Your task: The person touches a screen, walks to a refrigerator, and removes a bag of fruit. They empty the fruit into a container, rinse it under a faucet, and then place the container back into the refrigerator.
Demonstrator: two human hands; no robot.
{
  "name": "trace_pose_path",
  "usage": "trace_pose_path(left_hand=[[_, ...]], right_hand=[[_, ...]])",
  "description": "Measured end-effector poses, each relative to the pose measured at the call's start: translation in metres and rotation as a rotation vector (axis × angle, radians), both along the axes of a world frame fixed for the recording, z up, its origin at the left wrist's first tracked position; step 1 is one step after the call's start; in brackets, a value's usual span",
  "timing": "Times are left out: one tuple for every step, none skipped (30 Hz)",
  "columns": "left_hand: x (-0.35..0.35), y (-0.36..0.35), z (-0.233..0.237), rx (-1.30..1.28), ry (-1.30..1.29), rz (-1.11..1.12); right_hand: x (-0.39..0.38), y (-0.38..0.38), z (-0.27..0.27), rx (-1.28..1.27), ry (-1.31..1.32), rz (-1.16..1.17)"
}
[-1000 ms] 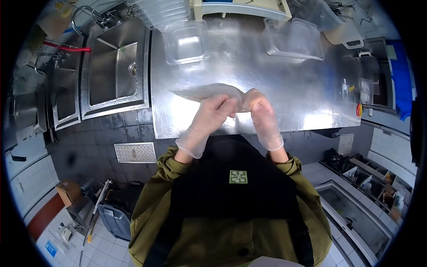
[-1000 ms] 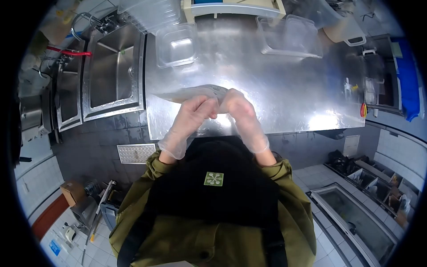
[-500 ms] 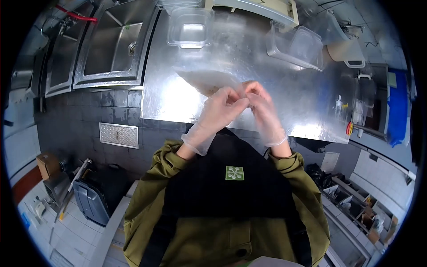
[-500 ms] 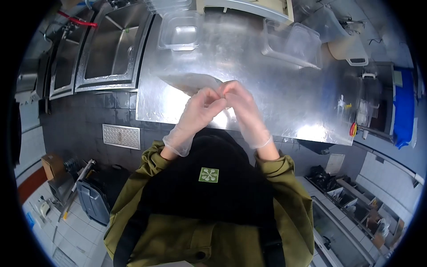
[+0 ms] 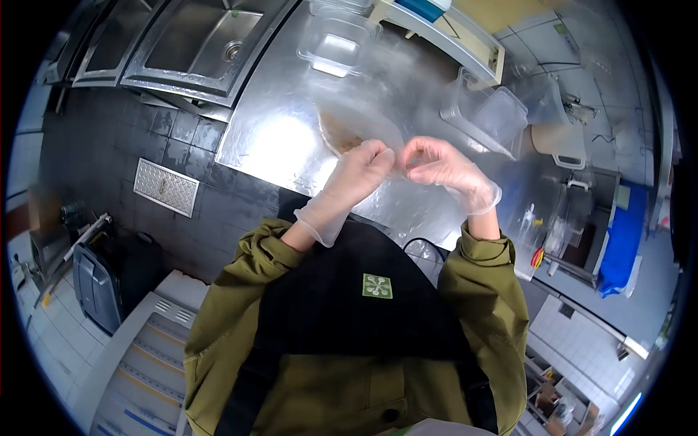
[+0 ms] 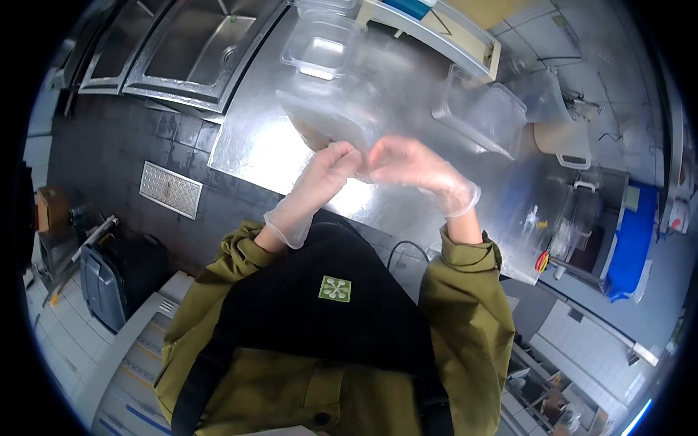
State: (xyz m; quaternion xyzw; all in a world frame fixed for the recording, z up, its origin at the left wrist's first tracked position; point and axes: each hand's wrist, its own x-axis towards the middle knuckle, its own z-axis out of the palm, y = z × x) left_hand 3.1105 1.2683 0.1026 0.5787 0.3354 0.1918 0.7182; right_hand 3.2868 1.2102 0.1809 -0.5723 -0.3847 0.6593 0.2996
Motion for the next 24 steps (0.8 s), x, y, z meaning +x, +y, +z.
trace_pose_path(left_hand=[[0.001,0.0,-0.001,-0.009,-0.019,0.008],[0.001,0.001,-0.001,-0.03,-0.011,-0.012],[0.001,0.002,0.0,-0.051,-0.003,-0.033],[0.001,0.003,0.001,-0.072,0.005,-0.056],[0.001,0.003,0.0,-0.08,0.008,-0.054],[0.001,0.003,0.0,-0.089,0.011,-0.054],[0.002,0.003,-0.001,-0.097,0.014,-0.054],[0.002,0.003,-0.001,-0.106,0.001,-0.043],[0.002,0.002,-0.002,-0.115,-0.012,-0.033],[0.002,0.001,-0.001,-0.125,-0.025,-0.024],[0.001,0.0,0.001,-0.06,-0.018,-0.028],[0.0,-0.001,0.006,0.005,-0.011,-0.033],[-0.001,-0.001,0.01,0.07,-0.004,-0.04],[-0.001,0.0,0.011,0.122,-0.022,-0.043],[-0.001,0.001,0.012,0.175,-0.039,-0.047],[-0.002,0.001,0.013,0.228,-0.057,-0.051],[-0.001,0.001,0.012,0.289,-0.069,-0.054],[-0.001,0.002,0.011,0.351,-0.081,-0.058],[0.0,0.003,0.01,0.412,-0.092,-0.061],[0.0,0.003,0.011,0.432,-0.059,-0.089],[-0.001,0.003,0.014,0.452,-0.025,-0.118],[-0.002,0.003,0.015,0.473,0.01,-0.147],[-0.002,0.003,0.015,0.529,0.037,-0.148],[-0.003,0.002,0.014,0.585,0.064,-0.149]], right_hand=[[-0.002,0.001,0.003,-0.011,-0.007,0.003],[-0.003,0.002,0.005,-0.022,-0.014,0.005],[-0.002,0.004,0.006,-0.038,-0.027,0.006],[-0.002,0.005,0.005,-0.055,-0.041,0.006],[-0.001,0.007,0.005,-0.071,-0.054,0.004],[0.0,0.007,0.004,-0.062,-0.069,0.024],[0.002,0.008,0.003,-0.053,-0.084,0.043],[0.004,0.008,0.001,-0.043,-0.099,0.063],[0.006,0.008,-0.002,-0.05,-0.097,0.07],[0.008,0.007,-0.006,-0.056,-0.096,0.076],[0.009,0.007,-0.007,-0.062,-0.094,0.082],[0.008,0.008,-0.005,-0.042,-0.111,0.102],[0.005,0.009,0.0,-0.02,-0.128,0.12],[0.004,0.01,0.002,0.001,-0.145,0.139],[0.003,0.01,0.002,-0.002,-0.159,0.151],[0.003,0.01,0.002,-0.004,-0.173,0.162],[0.003,0.01,0.002,-0.005,-0.187,0.175],[0.004,0.009,0.001,0.011,-0.172,0.171],[0.005,0.008,-0.001,0.027,-0.156,0.167],[0.005,0.008,-0.002,0.042,-0.139,0.165],[0.003,0.007,-0.002,0.063,-0.151,0.168],[-0.001,0.008,-0.002,0.084,-0.163,0.171],[-0.003,0.008,-0.002,0.107,-0.175,0.173],[-0.001,0.009,-0.004,0.192,-0.242,0.233]])
